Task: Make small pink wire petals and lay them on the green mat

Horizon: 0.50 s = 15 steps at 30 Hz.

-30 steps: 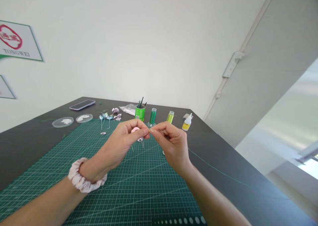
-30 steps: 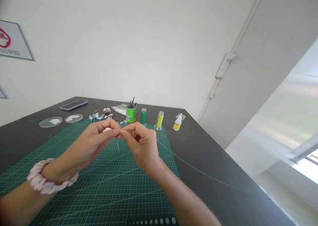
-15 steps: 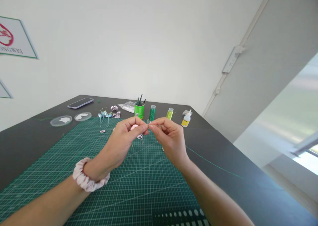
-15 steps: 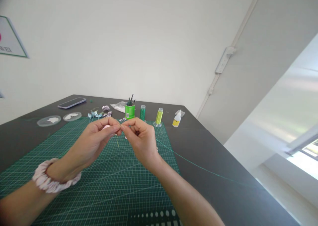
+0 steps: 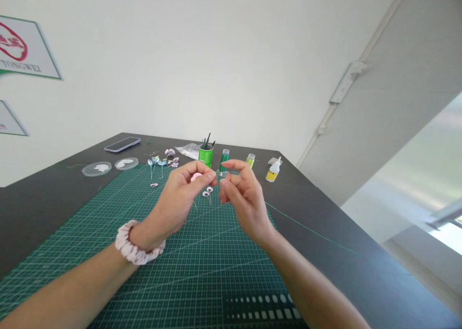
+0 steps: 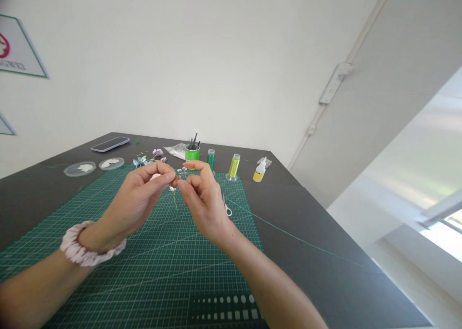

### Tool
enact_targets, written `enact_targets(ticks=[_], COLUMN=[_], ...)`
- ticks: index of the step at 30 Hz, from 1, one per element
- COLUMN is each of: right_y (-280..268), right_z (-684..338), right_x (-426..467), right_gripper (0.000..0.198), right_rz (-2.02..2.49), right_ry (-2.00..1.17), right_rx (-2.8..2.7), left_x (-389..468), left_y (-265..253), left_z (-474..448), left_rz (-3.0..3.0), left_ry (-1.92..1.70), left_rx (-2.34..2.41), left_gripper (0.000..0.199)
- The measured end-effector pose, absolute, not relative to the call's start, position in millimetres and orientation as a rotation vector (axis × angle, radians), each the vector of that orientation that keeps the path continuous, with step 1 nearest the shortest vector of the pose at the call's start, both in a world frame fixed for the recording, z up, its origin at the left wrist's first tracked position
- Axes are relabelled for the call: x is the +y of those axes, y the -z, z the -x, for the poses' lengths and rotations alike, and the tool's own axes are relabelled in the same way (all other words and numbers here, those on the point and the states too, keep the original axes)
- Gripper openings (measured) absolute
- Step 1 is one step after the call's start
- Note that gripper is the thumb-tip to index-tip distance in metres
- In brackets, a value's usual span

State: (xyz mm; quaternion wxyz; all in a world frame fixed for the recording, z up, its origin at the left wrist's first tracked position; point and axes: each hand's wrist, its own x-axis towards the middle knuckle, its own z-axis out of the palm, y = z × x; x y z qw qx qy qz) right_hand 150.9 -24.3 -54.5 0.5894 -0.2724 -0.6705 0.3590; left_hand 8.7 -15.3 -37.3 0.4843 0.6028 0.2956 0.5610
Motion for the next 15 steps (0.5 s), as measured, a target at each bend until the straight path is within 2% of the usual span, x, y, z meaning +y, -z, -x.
enact_targets(ticks=[7, 13, 15], right_y=[48.9, 53.5, 55.0], right_z=[-158.3, -155.9, -154.0], right_x=[-23.6, -18.0, -18.1], right_gripper=[0.018, 0.003, 0.004], right_rz=[0.715, 0.717, 0.676], right_ry=[-0.825, -0.823, -0.841], right_rx=[-1.581, -1.568, -1.536], left_x=[-12.3, -9.1, -9.4], left_y=[38.8, 42.3, 42.3], left_z=[-4.9, -5.5, -6.5], left_rz=[-1.489, -1.493, -1.431], left_ry=[-1.428, -1.412, -1.379], left_rx=[0.75, 0.714, 0.648], left_gripper=[0.012, 0.013, 0.013])
